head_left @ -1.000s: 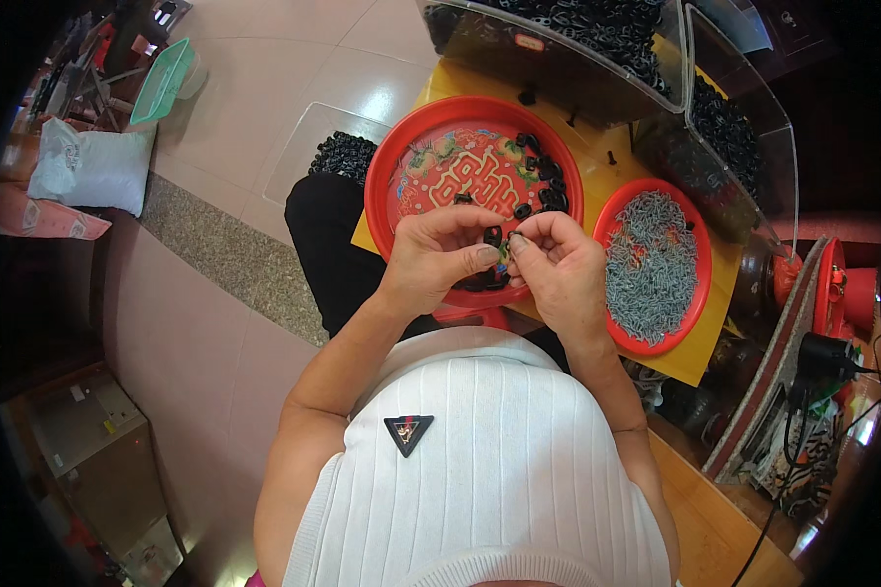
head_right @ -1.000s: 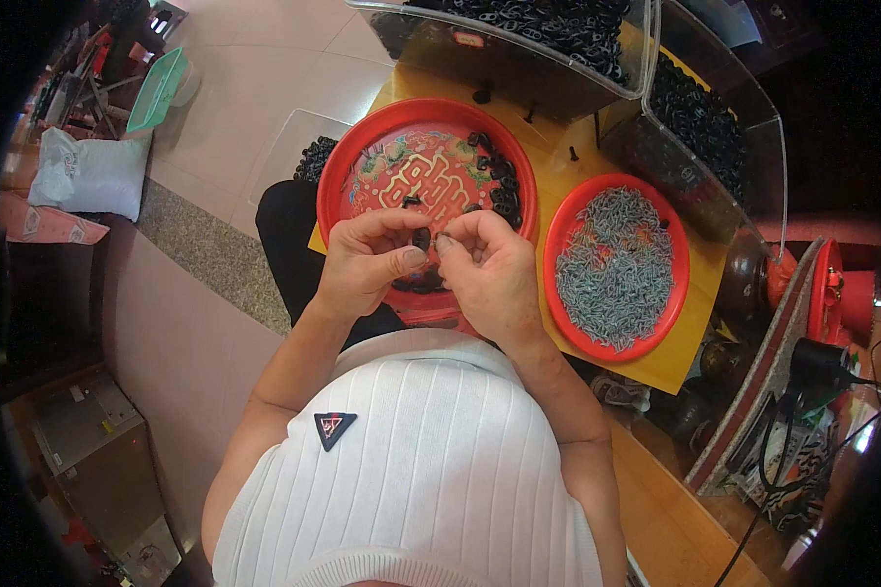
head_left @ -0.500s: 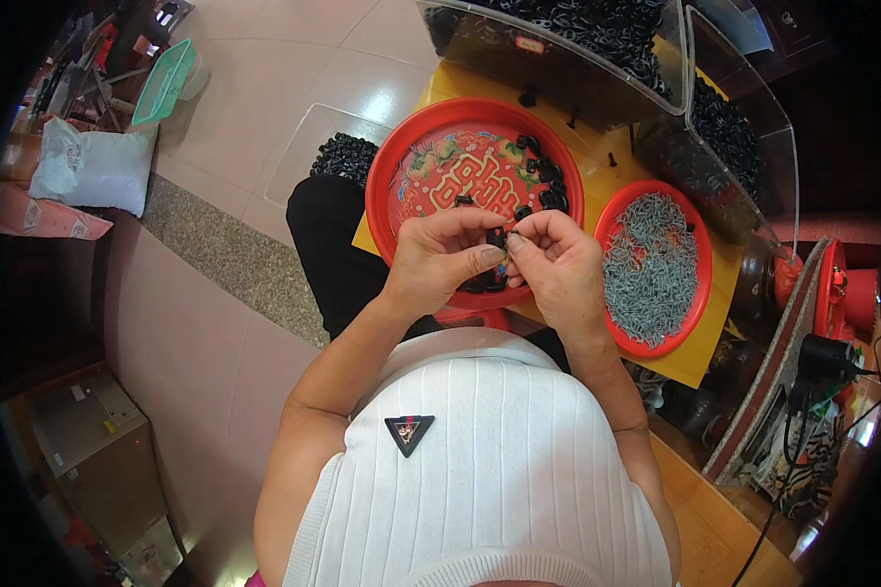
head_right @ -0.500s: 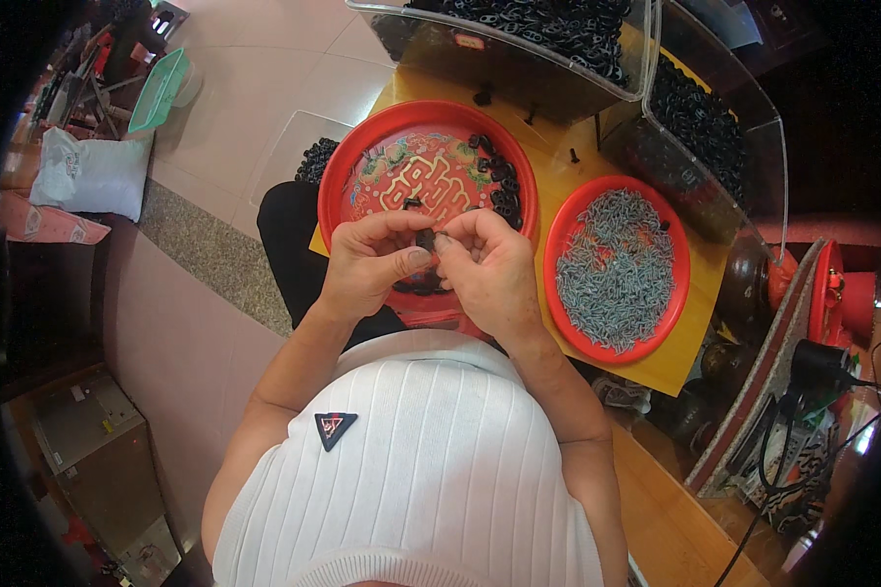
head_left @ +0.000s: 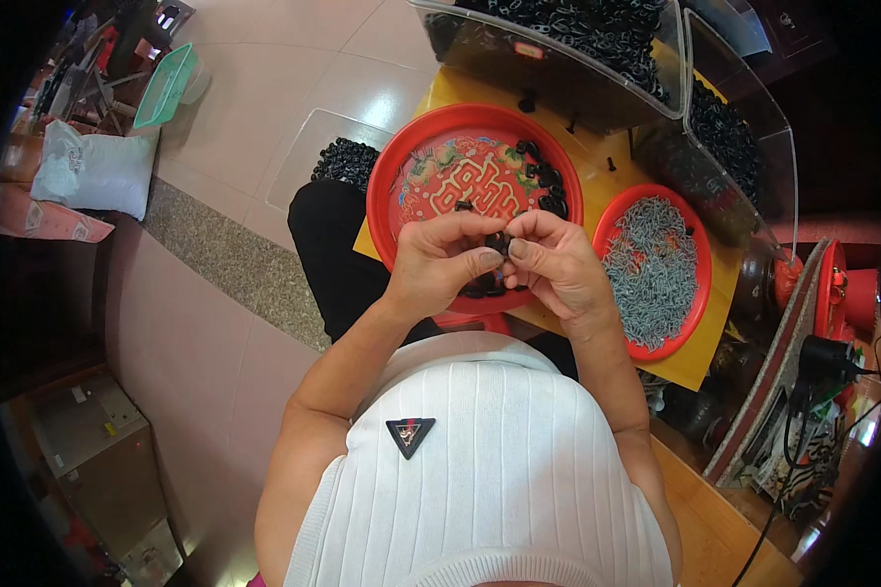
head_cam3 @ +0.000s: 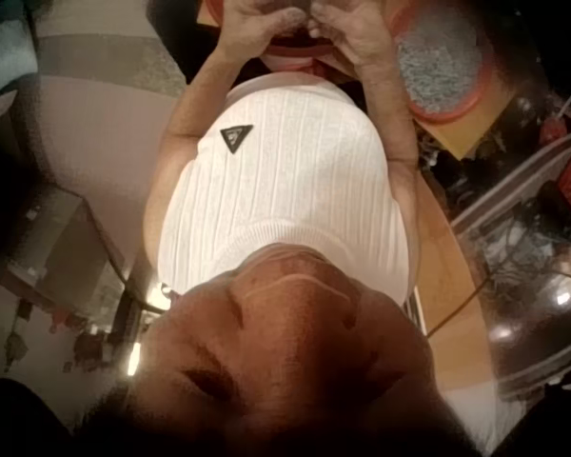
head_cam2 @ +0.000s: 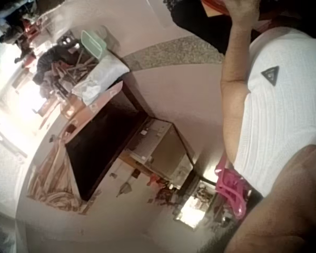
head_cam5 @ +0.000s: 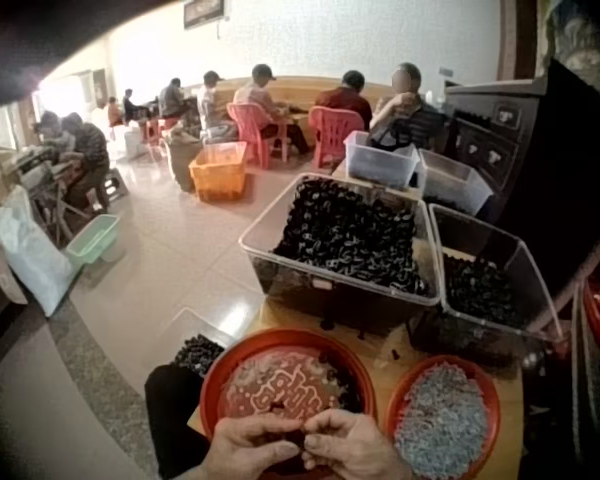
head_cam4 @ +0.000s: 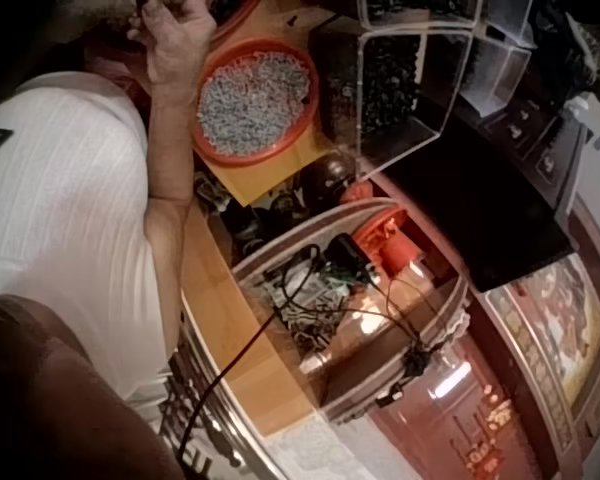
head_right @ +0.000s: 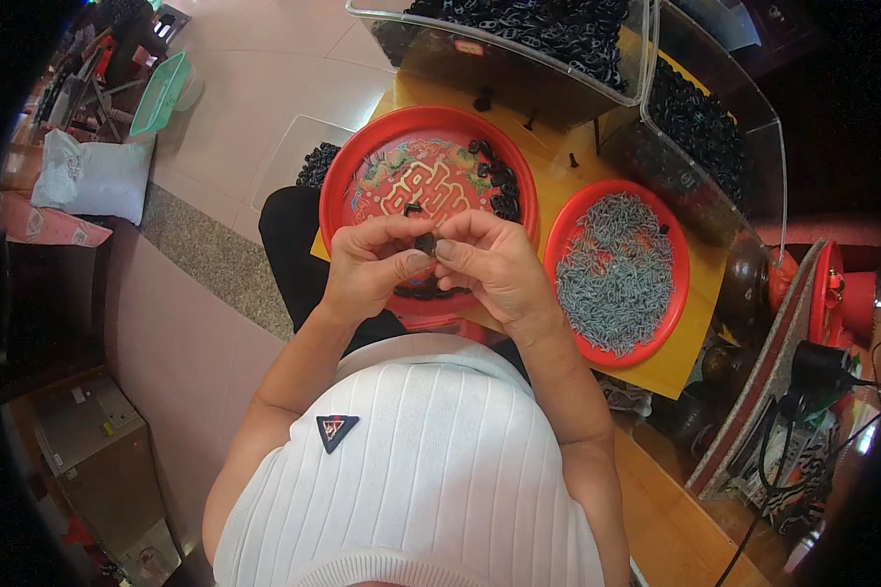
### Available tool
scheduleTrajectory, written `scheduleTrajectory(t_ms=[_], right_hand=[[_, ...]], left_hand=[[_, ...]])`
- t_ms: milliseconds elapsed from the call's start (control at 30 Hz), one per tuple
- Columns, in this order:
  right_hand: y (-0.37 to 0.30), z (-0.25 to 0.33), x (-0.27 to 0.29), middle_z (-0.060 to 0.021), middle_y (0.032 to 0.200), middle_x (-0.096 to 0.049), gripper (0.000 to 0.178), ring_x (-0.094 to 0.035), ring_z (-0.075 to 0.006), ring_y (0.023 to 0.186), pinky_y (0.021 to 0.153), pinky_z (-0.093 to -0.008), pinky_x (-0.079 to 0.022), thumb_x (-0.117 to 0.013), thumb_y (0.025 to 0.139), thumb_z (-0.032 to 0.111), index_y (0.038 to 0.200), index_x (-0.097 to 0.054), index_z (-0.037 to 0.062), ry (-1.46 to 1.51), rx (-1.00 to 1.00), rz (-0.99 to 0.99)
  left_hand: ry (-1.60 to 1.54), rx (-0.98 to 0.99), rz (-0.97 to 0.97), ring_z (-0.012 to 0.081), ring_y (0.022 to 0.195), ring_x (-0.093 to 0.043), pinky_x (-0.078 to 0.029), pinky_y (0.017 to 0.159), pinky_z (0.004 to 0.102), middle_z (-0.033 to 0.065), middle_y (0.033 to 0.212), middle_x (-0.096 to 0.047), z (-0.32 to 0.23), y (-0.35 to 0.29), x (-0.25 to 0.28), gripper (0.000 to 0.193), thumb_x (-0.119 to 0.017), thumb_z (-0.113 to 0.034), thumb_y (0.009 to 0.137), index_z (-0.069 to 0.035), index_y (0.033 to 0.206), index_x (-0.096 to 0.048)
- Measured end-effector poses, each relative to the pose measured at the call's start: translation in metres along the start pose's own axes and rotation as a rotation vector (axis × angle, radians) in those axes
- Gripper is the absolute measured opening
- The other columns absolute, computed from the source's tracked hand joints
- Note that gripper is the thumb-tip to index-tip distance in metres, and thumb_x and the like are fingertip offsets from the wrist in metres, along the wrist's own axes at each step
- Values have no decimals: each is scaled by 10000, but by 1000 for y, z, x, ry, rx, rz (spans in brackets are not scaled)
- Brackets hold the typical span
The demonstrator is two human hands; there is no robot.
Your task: The person repeatedly takes plastic stopper pieces and small springs from trays and assembles them together by hand.
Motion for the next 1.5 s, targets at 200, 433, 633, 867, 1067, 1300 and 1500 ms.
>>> scheduleTrajectory(t_ms=[200, 433, 633, 867, 1067, 1300, 1500], right_hand=[[1, -1, -8, -49, 802, -569, 194, -595, -128, 689, 593, -223, -524, -621, 762, 41, 926, -522, 6, 96, 11, 99], [5, -1, -8, -51, 803, -572, 204, -596, -128, 695, 605, -234, -527, -630, 757, 54, 922, -520, 7, 47, -19, 121], [5, 0, -6, -53, 807, -574, 194, -596, -130, 695, 597, -233, -523, -624, 764, 58, 922, -521, 9, 32, -23, 140], [0, 7, -3, -54, 818, -563, 160, -590, -131, 691, 601, -233, -523, -580, 801, 68, 934, -516, 7, 116, 14, 98], [-4, 12, -4, -57, 817, -565, 148, -577, -114, 667, 595, -234, -517, -578, 806, 72, 920, -520, -1, -38, 92, 19], [-15, 30, -9, -64, 649, -564, 47, -556, -115, 564, 527, -213, -474, -525, 809, 26, 836, -535, -11, -466, 126, -101], [-43, 181, 65, -128, 776, -589, 120, -580, -173, 677, 585, -251, -504, -485, 831, 49, 876, -555, -38, -104, 684, -398]], left_hand=[[110, -65, -15, 110, 754, -569, -474, 672, 214, 78, 844, -589, 0, 0, 2, 254, -584, 94, 725, 39, 973, -582], [267, -170, 34, 99, 737, -556, -458, 630, 204, 67, 819, -579, -6, 1, -3, 254, -602, 90, 710, 33, 957, -585], [274, -194, 13, 108, 718, -567, -471, 620, 209, 66, 816, -578, -2, 2, -5, 275, -597, 88, 720, 39, 989, -567], [65, -164, 27, 147, 704, -601, -510, 645, 246, 99, 853, -599, 0, 6, -7, 282, -582, 81, 743, 35, 1019, -553], [54, -134, -11, 145, 717, -597, -508, 641, 245, 107, 847, -605, 6, 5, -6, 284, -582, 86, 740, 34, 1018, -552], [14, -44, 5, 118, 733, -563, -477, 661, 245, 73, 843, -576, 5, -2, -18, 326, -578, 85, 743, 32, 1058, -513], [683, 324, 127, 61, 587, -461, -402, 520, 219, 49, 658, -540, 2, -69, 19, 86, -563, 25, 742, 33, 826, -579]])
Point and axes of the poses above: each hand's wrist, its own y-axis towards the middle knuckle, its own x-axis out of the back of the hand, z = x × y, the point moved 6 cm from there along y, towards the middle knuckle
